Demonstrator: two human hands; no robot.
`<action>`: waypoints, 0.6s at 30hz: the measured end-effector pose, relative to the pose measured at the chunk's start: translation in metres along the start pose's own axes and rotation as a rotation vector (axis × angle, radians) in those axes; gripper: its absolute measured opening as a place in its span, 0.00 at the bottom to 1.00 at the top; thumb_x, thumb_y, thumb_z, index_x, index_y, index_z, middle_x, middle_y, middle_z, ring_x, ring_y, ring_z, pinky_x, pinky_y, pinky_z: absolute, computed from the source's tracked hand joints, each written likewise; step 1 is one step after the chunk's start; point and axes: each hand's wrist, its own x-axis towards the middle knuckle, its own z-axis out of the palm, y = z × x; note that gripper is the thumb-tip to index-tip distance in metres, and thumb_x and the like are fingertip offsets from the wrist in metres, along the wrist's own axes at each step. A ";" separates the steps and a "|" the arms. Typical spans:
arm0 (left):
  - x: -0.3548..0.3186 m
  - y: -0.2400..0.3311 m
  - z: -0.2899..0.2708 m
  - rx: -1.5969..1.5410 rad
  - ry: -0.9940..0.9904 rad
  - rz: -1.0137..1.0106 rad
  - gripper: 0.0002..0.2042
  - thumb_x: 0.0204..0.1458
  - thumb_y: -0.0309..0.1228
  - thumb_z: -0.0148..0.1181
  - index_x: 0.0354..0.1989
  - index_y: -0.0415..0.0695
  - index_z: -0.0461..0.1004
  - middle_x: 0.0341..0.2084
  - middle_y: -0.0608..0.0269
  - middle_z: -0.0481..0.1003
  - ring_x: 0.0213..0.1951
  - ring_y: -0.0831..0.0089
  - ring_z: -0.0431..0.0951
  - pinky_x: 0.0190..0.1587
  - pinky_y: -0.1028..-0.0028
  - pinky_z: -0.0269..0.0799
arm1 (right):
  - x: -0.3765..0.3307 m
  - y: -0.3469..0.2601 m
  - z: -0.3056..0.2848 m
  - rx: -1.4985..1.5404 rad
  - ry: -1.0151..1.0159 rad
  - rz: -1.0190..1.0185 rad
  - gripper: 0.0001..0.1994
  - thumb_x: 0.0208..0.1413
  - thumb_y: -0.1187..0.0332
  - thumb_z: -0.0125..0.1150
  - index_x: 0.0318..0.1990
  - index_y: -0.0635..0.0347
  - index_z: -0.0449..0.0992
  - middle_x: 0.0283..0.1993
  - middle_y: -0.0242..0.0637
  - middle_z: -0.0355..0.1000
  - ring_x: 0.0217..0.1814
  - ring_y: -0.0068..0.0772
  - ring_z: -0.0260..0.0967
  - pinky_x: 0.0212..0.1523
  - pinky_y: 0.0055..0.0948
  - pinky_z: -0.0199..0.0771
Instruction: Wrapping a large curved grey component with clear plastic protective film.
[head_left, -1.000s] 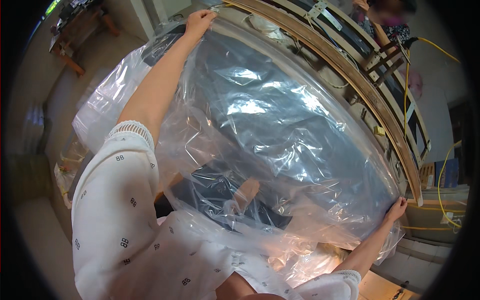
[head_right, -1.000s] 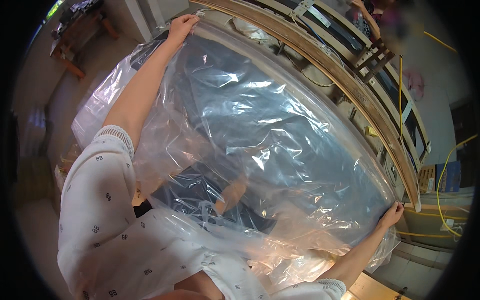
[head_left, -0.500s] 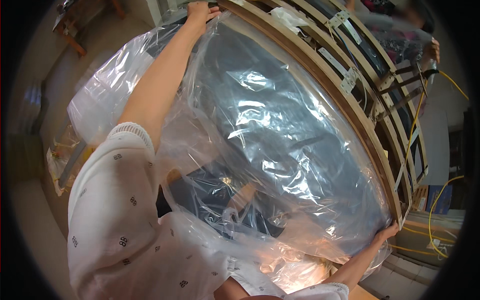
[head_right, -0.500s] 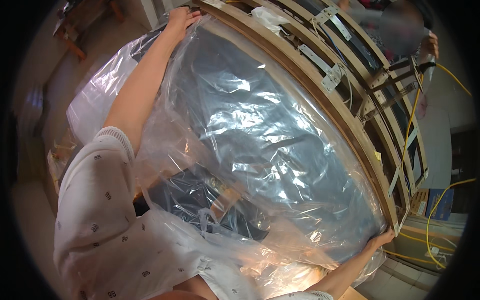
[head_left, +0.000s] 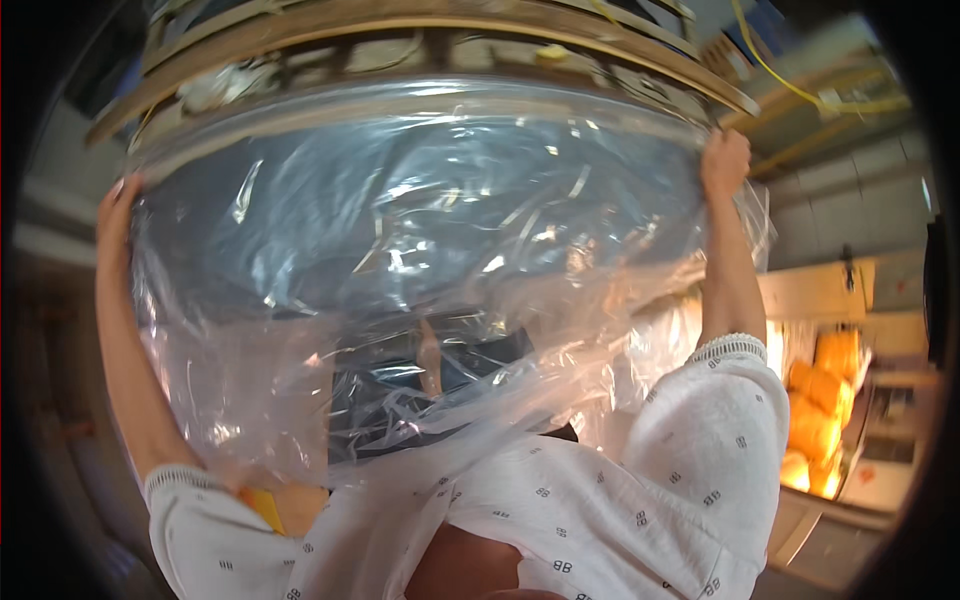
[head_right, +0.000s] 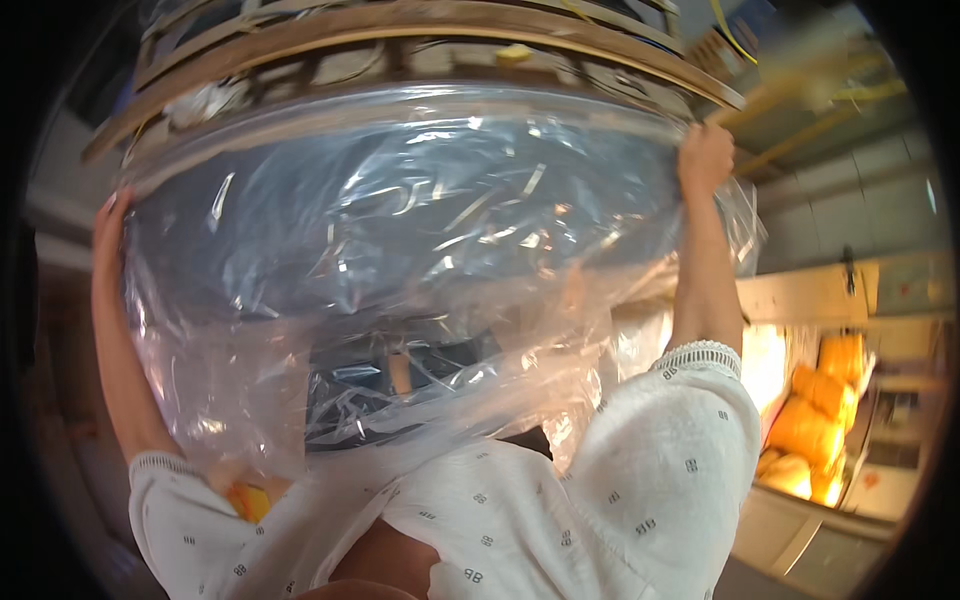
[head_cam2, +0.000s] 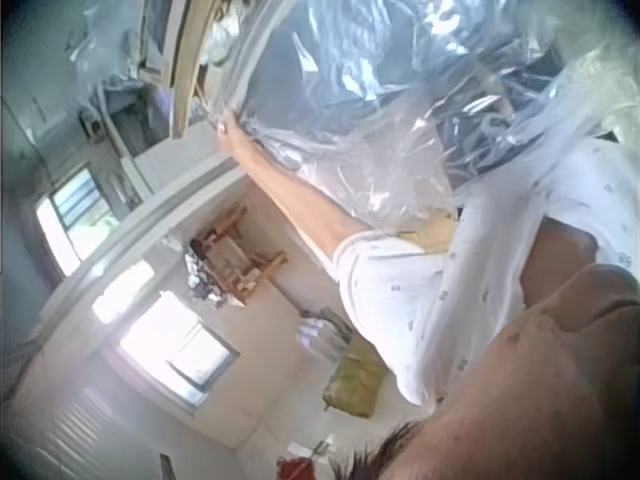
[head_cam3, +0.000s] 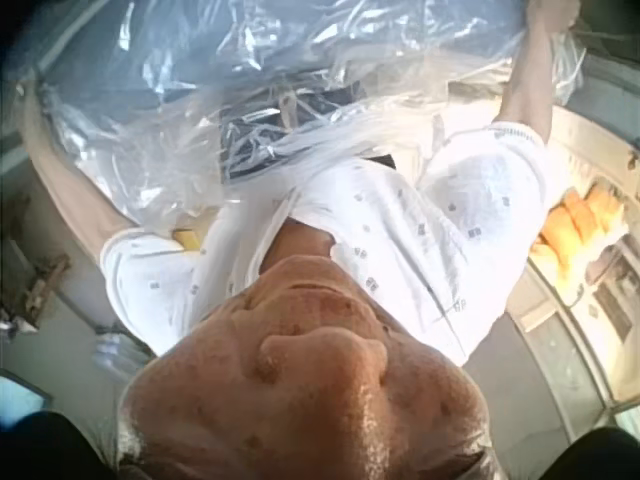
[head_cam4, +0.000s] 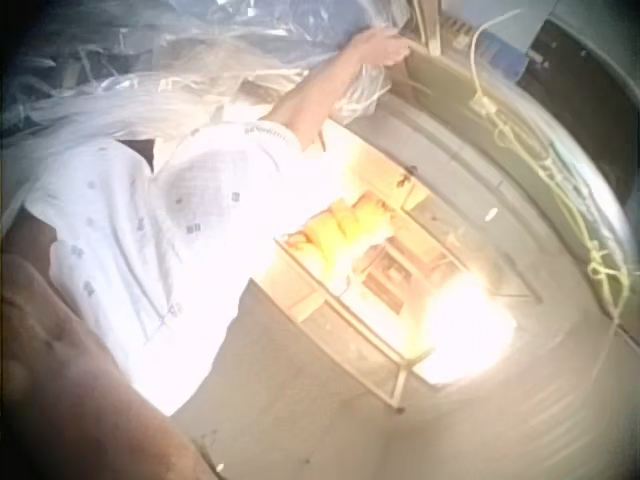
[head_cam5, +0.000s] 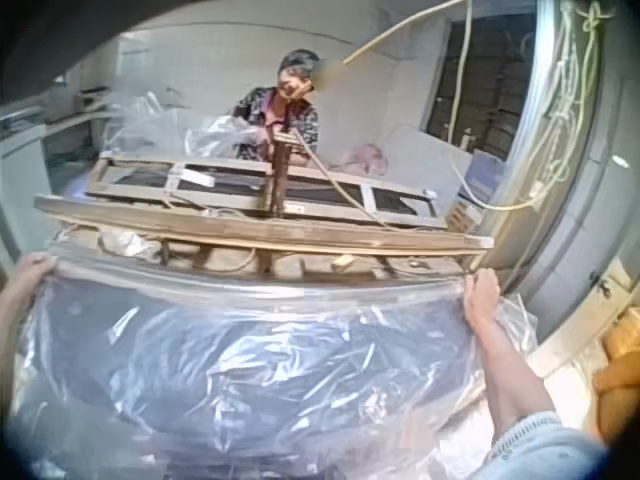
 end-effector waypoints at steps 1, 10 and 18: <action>0.003 0.004 -0.011 0.148 0.077 0.132 0.22 0.49 0.46 0.54 0.42 0.39 0.73 0.36 0.61 0.74 0.41 0.74 0.70 0.46 0.77 0.60 | -0.007 -0.011 -0.026 -0.031 0.001 -0.077 0.14 0.51 0.58 0.48 0.32 0.60 0.70 0.36 0.45 0.68 0.40 0.49 0.64 0.37 0.46 0.62; 0.000 -0.120 -0.238 1.484 0.474 0.013 0.22 0.50 0.47 0.47 0.46 0.43 0.70 0.39 0.45 0.72 0.41 0.51 0.72 0.42 0.58 0.67 | -0.104 -0.041 -0.143 0.240 -0.294 -0.372 0.20 0.52 0.59 0.49 0.52 0.56 0.65 0.54 0.45 0.60 0.58 0.47 0.54 0.55 0.42 0.53; -0.151 0.150 0.156 0.561 -0.295 0.661 0.13 0.56 0.34 0.47 0.43 0.37 0.68 0.44 0.55 0.70 0.47 0.65 0.69 0.50 0.73 0.60 | -0.103 0.000 -0.105 0.175 -0.344 -0.168 0.25 0.53 0.54 0.47 0.52 0.65 0.62 0.55 0.55 0.58 0.57 0.51 0.54 0.56 0.44 0.53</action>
